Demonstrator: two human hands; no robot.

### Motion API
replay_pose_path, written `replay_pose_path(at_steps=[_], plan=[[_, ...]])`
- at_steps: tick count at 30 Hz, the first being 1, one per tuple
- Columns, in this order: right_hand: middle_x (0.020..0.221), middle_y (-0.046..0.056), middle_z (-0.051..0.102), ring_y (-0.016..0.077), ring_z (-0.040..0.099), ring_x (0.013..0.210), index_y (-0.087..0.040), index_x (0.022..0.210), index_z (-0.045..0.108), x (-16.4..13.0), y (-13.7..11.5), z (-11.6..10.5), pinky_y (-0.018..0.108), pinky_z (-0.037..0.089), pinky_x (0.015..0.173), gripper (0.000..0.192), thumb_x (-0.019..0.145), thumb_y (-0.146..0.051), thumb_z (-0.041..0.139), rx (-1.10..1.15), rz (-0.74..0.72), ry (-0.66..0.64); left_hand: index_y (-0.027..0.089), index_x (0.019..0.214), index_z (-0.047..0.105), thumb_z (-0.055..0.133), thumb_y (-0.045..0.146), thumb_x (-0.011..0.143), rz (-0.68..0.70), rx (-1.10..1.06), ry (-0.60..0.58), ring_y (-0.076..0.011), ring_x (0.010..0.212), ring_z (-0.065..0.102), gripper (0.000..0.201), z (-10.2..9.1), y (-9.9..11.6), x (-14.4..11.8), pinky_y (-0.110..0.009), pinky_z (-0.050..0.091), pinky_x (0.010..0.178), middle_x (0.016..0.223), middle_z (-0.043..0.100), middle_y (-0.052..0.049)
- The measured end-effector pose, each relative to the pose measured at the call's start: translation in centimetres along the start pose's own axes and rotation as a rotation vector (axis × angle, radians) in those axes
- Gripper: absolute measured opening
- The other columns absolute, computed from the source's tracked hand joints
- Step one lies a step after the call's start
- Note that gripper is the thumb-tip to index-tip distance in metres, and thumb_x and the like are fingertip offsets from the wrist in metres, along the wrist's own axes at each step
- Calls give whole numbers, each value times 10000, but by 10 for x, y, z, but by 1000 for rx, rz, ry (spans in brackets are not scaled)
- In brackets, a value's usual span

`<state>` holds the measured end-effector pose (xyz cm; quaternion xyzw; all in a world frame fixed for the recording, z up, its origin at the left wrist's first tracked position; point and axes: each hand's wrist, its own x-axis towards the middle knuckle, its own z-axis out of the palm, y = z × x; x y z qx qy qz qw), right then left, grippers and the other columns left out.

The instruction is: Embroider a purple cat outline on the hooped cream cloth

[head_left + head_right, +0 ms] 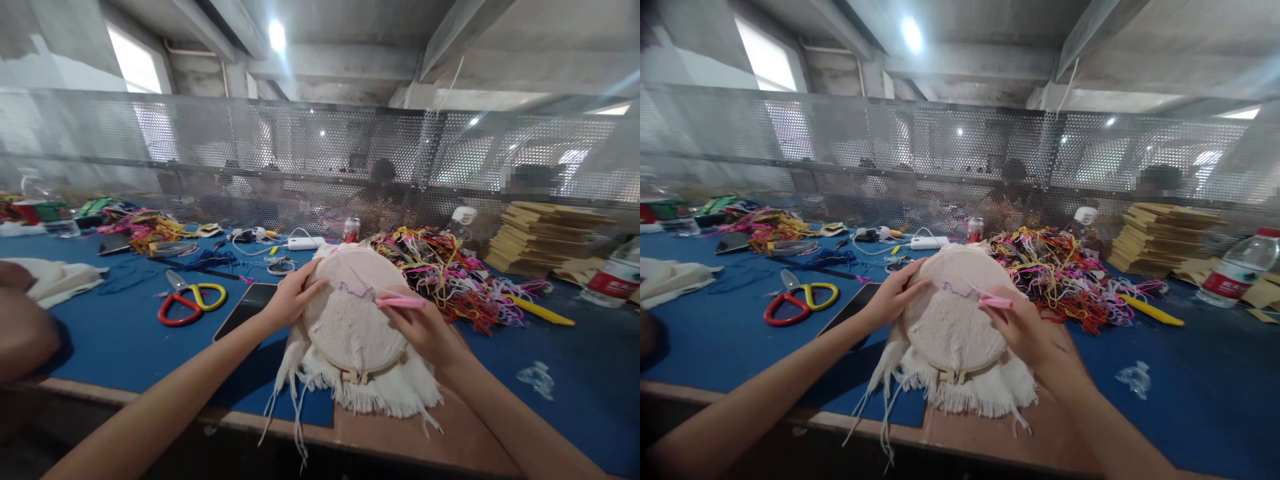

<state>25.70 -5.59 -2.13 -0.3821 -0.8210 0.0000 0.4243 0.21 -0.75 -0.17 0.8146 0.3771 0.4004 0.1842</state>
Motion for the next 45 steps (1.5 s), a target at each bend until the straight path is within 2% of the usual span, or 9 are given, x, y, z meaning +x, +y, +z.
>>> replay_pose_path(at_steps=[2,4,10,16,21,25,32,39,45], plan=[[919,66,643,205,598,859,-226,941,593,2,-4,0,344,476,768,141,867,-285,488,-27,-7,-61,184,1294,422,457,413,850,-6,4,-1,-243,1118,494,501,-1,1,0,-388,359,971,1220,567,-74],[909,66,639,203,593,857,-219,924,591,3,-6,-1,338,473,766,137,870,-282,482,-21,11,-68,181,1296,423,459,413,849,-4,13,3,-247,1124,491,505,-1,0,0,-391,359,972,1219,568,-78],[871,70,639,202,601,848,-199,896,579,-2,-2,0,348,472,777,191,898,-311,424,57,78,93,195,1303,417,464,403,847,-6,15,4,-237,1137,490,503,0,-3,0,-390,341,997,1280,525,-84],[853,86,632,214,592,863,-185,840,590,-4,0,-2,350,472,761,277,914,-337,370,80,108,114,202,1304,411,467,413,845,-23,18,4,-236,1147,486,509,1,-6,0,-387,342,996,1296,512,-82],[822,83,638,204,602,827,-178,828,581,-2,-2,-2,330,468,737,286,919,-326,355,30,87,87,192,1296,425,471,395,844,-13,10,8,-235,1132,498,498,2,-6,0,-388,350,992,1280,523,-85],[857,71,651,187,611,806,-184,857,590,0,-2,-1,321,464,751,200,897,-296,429,11,13,60,191,1290,434,467,384,848,16,10,19,-230,1131,499,483,1,-5,0,-398,355,992,1281,523,-87],[855,56,633,183,584,810,-205,895,597,2,-7,0,297,460,723,131,860,-289,503,-5,-14,-63,158,1283,438,453,414,855,30,33,23,-236,1143,493,499,0,-2,0,-377,359,993,1259,542,-90],[845,65,637,192,607,817,-179,870,581,-3,0,3,315,473,741,211,896,-324,429,74,94,81,179,1301,420,455,382,861,56,21,18,-209,1177,474,486,0,-2,0,-361,335,1019,1314,496,-84],[863,83,639,196,605,856,-180,869,586,-5,-1,3,321,493,746,261,914,-339,384,88,107,146,188,1299,423,459,371,856,55,18,18,-217,1189,465,480,0,-3,0,-373,331,1023,1314,495,-83]])
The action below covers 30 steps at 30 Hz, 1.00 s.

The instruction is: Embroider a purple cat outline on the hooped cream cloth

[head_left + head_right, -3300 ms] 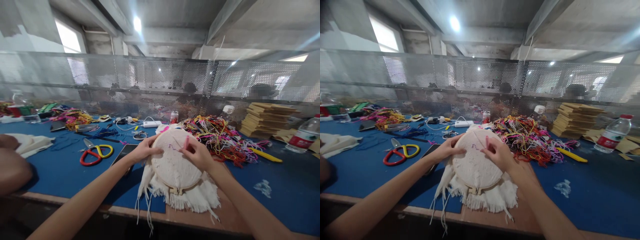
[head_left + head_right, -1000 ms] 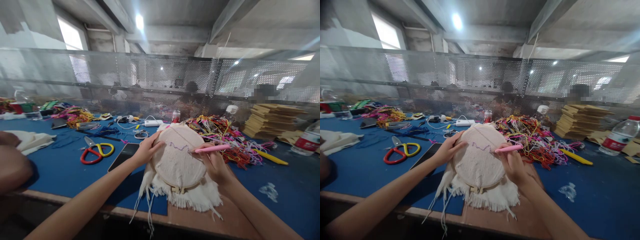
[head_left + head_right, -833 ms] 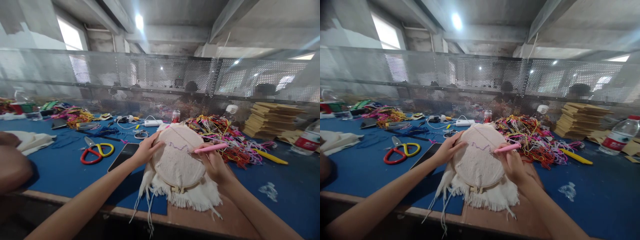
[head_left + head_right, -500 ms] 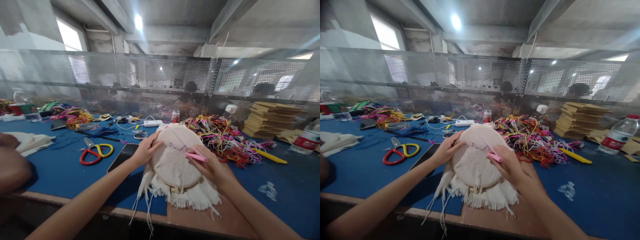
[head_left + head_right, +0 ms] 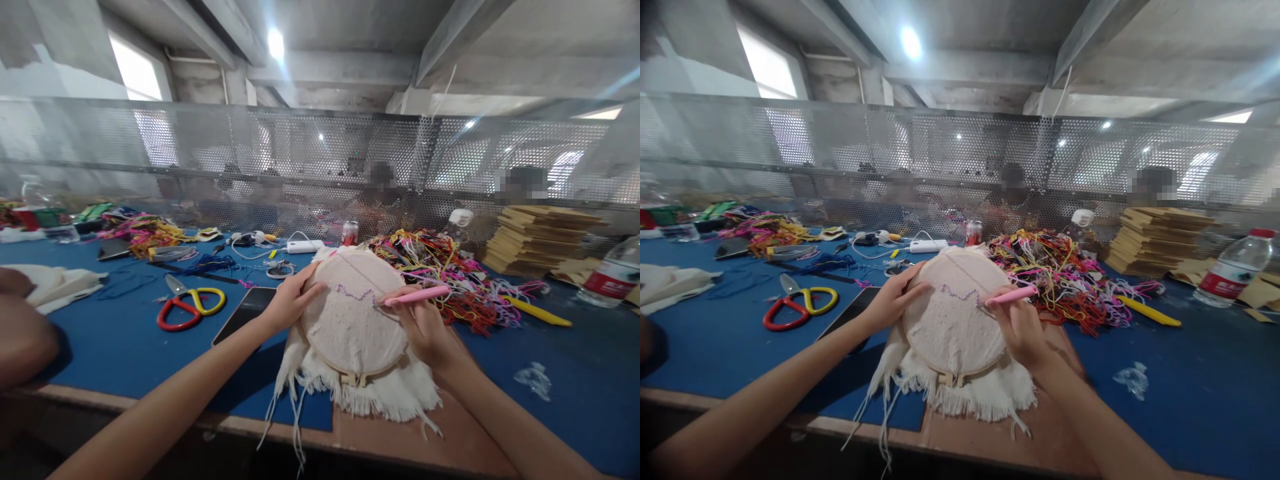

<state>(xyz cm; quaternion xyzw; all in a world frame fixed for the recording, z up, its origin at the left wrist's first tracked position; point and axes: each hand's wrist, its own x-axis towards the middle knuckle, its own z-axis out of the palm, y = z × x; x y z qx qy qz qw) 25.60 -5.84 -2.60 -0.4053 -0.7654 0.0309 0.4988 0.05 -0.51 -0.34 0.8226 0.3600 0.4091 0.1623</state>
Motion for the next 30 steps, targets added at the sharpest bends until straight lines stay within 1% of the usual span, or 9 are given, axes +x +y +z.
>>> replay_pose_path(at_steps=[4,10,17,25,30], plan=[[857,83,630,186,607,841,-175,872,589,-1,-1,0,318,501,741,267,918,-332,377,12,8,20,188,1294,426,458,378,855,-9,-10,-7,-218,1175,473,479,0,0,0,-382,333,1018,1307,501,-85],[868,81,620,181,615,822,-179,884,588,-2,4,2,324,510,731,247,913,-331,395,52,14,46,189,1289,431,466,397,850,-50,-5,-7,-226,1122,509,487,0,2,0,-389,356,994,1257,545,-83],[861,83,625,182,620,810,-176,876,596,-2,4,2,319,508,720,277,911,-364,395,33,9,51,185,1291,422,466,384,852,-35,-4,-8,-217,1144,492,484,1,0,0,-381,347,1000,1287,517,-87],[863,86,625,185,612,817,-169,880,601,-3,6,2,318,503,714,286,913,-356,388,26,25,23,196,1290,429,470,393,851,-35,-6,-3,-226,1107,513,483,0,1,0,-411,356,991,1259,540,-91],[850,88,625,194,609,819,-170,871,594,-2,6,2,323,500,722,286,908,-368,392,-6,15,28,203,1295,427,466,394,850,-30,-7,-3,-233,1158,484,486,0,2,0,-400,343,1011,1302,506,-80]])
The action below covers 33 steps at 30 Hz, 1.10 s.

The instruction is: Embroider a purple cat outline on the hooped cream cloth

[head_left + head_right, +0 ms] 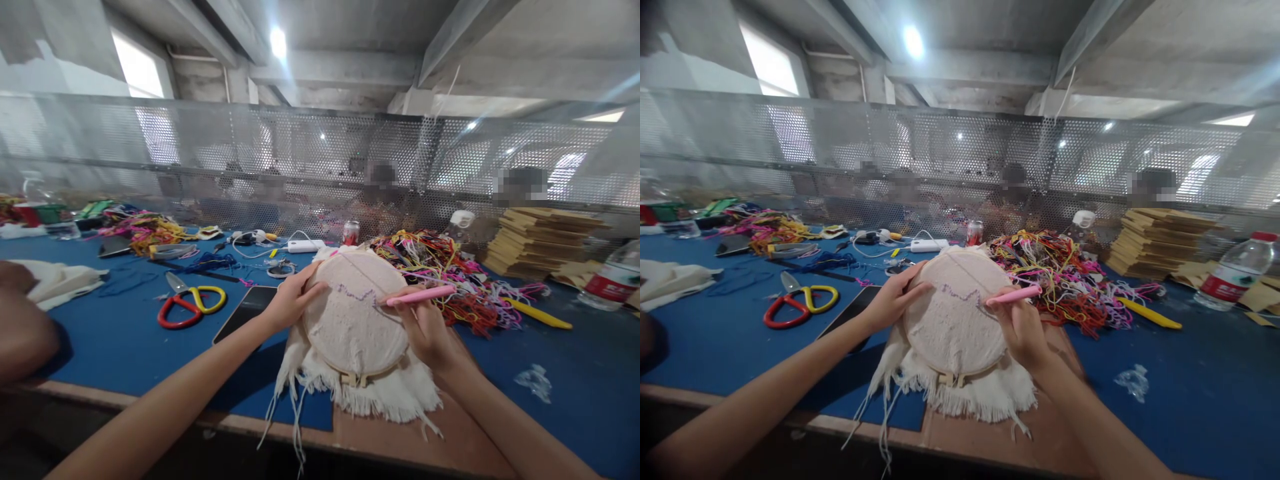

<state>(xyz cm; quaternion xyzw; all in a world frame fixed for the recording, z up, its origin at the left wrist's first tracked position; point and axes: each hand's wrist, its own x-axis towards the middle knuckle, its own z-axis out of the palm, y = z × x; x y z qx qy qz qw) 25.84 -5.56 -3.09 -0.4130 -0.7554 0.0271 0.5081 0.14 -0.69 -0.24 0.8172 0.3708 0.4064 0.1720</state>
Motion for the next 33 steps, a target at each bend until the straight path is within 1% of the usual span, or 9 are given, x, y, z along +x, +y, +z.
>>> replay_pose_path(at_steps=[6,12,17,20,22,23,26,28,33], plan=[[852,79,629,199,616,815,-180,868,588,2,-2,0,312,498,718,245,896,-354,417,-21,-16,0,186,1290,431,463,398,852,-17,11,-1,-234,1138,498,488,0,1,0,-404,348,1004,1269,534,-86],[863,73,642,202,604,858,-180,880,588,2,0,0,326,482,755,185,875,-324,472,-53,-30,-11,204,1296,426,460,388,857,9,-3,2,-214,1166,478,477,-1,2,-1,-381,329,1024,1307,503,-75],[863,66,652,193,614,819,-190,872,608,1,2,5,322,495,727,178,856,-337,509,-36,0,-19,188,1297,427,448,388,860,2,9,4,-228,1141,497,481,-1,3,-1,-396,344,1009,1270,536,-79],[862,53,662,191,618,816,-205,868,634,2,-2,6,330,499,737,167,837,-341,543,-13,-3,-77,183,1303,422,445,400,858,-14,16,9,-238,1140,498,495,0,2,-1,-395,345,1006,1263,541,-83],[850,47,664,188,623,793,-212,869,640,4,-6,6,327,507,718,170,836,-347,544,-10,-7,-130,179,1297,429,445,397,857,-15,15,12,-236,1145,496,491,1,0,-1,-386,347,1004,1272,534,-84],[845,47,663,185,624,774,-210,865,638,4,-7,5,321,511,701,177,843,-350,531,-13,-4,-134,181,1294,432,446,392,857,-14,12,13,-232,1143,498,486,1,-1,-1,-384,351,1001,1274,532,-83],[845,59,655,179,627,745,-193,864,608,4,-8,5,308,515,680,205,873,-349,477,-22,4,-53,197,1293,430,454,379,853,-11,-2,12,-226,1123,510,476,2,-3,0,-393,360,988,1268,538,-78],[853,70,652,187,633,764,-181,889,580,3,-6,4,312,517,688,211,885,-347,450,-11,2,0,205,1294,428,458,374,853,-9,-10,9,-226,1117,513,473,2,-3,0,-402,358,986,1271,536,-77],[878,85,632,186,638,801,-177,912,540,0,-1,6,312,535,685,202,902,-336,416,82,28,40,198,1295,419,444,379,862,-7,-11,-14,-223,1109,516,470,1,-1,0,-393,359,979,1270,534,-80]])
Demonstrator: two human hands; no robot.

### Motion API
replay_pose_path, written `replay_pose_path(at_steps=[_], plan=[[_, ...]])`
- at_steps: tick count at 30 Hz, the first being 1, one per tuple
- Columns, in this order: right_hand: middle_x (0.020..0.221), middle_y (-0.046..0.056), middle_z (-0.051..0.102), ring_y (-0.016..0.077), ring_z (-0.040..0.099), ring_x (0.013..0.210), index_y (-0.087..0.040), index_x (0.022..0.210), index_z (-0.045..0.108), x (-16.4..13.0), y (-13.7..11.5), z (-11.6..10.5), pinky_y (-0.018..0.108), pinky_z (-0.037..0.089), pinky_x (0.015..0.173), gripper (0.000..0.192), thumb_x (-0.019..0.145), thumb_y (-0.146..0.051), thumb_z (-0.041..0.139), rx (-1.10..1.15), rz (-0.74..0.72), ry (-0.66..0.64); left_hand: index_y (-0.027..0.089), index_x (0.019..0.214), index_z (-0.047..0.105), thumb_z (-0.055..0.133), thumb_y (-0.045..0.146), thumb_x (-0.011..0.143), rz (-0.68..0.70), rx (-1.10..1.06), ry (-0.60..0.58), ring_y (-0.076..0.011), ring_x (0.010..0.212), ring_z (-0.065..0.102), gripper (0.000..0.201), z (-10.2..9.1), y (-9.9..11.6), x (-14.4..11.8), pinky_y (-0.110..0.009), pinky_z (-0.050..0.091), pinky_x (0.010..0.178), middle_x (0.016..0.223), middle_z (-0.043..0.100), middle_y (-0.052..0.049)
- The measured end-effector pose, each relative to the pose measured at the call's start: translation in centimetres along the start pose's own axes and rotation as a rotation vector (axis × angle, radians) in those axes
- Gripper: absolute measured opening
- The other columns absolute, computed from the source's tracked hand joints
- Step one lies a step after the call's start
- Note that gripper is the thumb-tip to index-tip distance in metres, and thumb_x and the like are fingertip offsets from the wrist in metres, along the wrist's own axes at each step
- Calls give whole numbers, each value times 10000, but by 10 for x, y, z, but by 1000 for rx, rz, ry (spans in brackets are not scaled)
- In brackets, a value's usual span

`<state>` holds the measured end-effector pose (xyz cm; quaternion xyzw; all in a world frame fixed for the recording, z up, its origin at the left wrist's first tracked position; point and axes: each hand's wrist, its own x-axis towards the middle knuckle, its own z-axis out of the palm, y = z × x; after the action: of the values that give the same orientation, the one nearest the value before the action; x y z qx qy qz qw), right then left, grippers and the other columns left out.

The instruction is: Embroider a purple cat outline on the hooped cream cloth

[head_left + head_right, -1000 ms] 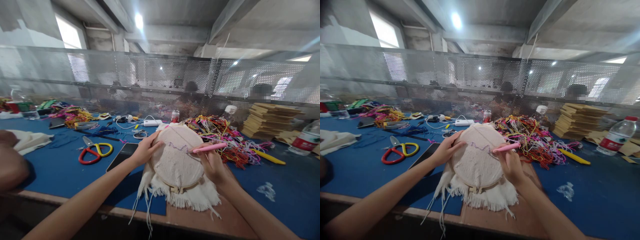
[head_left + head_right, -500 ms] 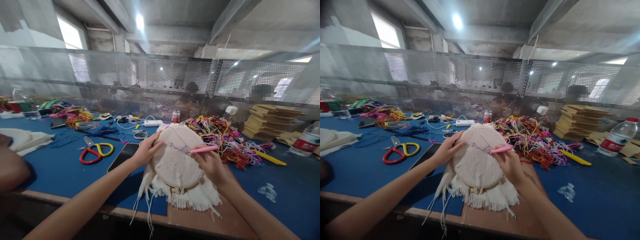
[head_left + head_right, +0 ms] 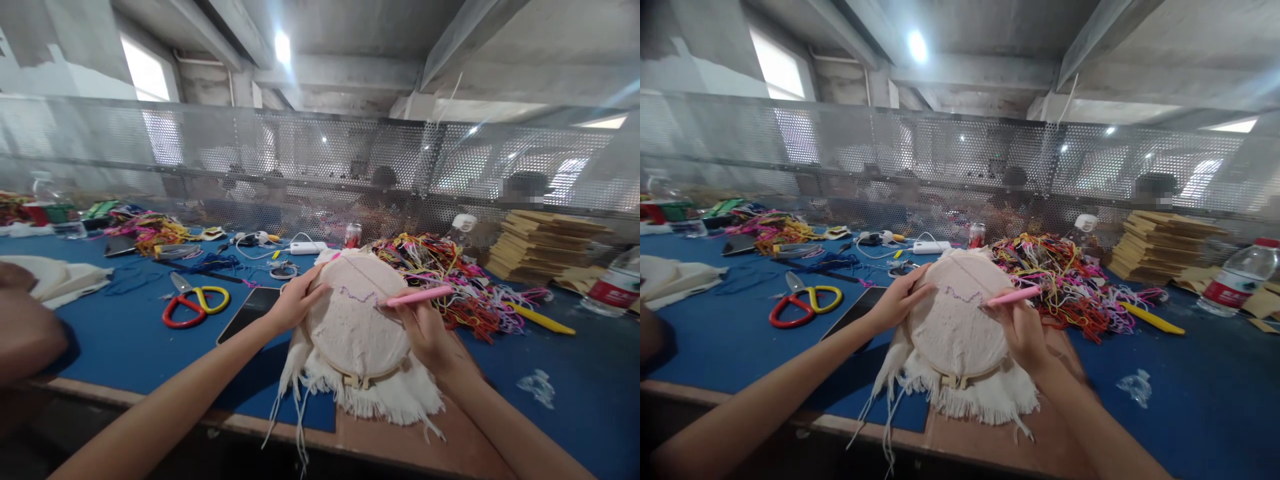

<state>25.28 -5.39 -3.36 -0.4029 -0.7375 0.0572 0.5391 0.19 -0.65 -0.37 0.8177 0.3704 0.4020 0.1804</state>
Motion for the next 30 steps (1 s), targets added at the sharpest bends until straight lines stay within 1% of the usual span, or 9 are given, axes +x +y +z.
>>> replay_pose_path(at_steps=[4,7,13,15,20,22,24,27,30], plan=[[896,88,612,182,633,822,-175,910,540,0,1,2,322,545,701,212,898,-352,425,79,28,40,202,1293,418,434,380,866,8,-6,-2,-219,1106,515,463,0,1,0,-383,368,968,1261,540,-77],[914,92,627,193,637,836,-174,918,563,1,1,3,335,545,716,215,886,-355,452,70,24,10,208,1295,417,441,376,862,6,-13,7,-222,1130,500,465,0,0,0,-391,353,985,1277,526,-77],[932,46,679,195,636,887,-230,900,618,2,4,3,369,508,801,136,851,-322,530,-42,-88,-52,211,1308,407,428,384,867,-2,12,16,-225,1112,514,474,0,2,-1,-405,351,990,1243,553,-80],[942,38,678,187,634,881,-234,906,621,2,3,5,352,507,785,123,844,-305,543,-22,-92,-59,201,1307,409,425,392,866,-14,24,12,-228,1104,520,480,0,2,-2,-401,363,980,1212,575,-80],[930,41,666,187,615,881,-223,906,626,7,-6,7,326,477,770,132,853,-292,527,-75,-49,-168,190,1304,416,434,387,860,-20,7,20,-230,1114,513,486,1,-1,-1,-402,371,974,1202,582,-81],[901,43,672,191,620,844,-214,871,624,15,-11,5,322,470,745,150,855,-319,518,-142,-28,-164,196,1302,418,432,381,861,-10,-15,15,-222,1126,506,479,2,-3,0,-394,366,982,1242,556,-80],[860,49,674,197,621,775,-206,834,622,26,-16,1,320,460,683,189,856,-351,503,-270,0,-213,195,1306,414,437,378,859,-11,-25,4,-217,1137,500,484,2,-4,0,-383,359,990,1276,530,-82],[790,55,663,190,605,681,-195,749,609,41,-25,-7,297,431,588,248,859,-374,476,-401,-34,-350,185,1309,415,446,383,854,-14,-28,8,-225,1137,499,497,1,-3,0,-381,356,992,1279,528,-86],[759,59,656,181,601,646,-185,723,591,44,-28,-8,283,429,564,262,859,-372,467,-394,-69,-344,180,1305,423,430,374,862,20,-57,9,-231,1134,500,484,0,0,-2,-380,357,988,1276,531,-82]])
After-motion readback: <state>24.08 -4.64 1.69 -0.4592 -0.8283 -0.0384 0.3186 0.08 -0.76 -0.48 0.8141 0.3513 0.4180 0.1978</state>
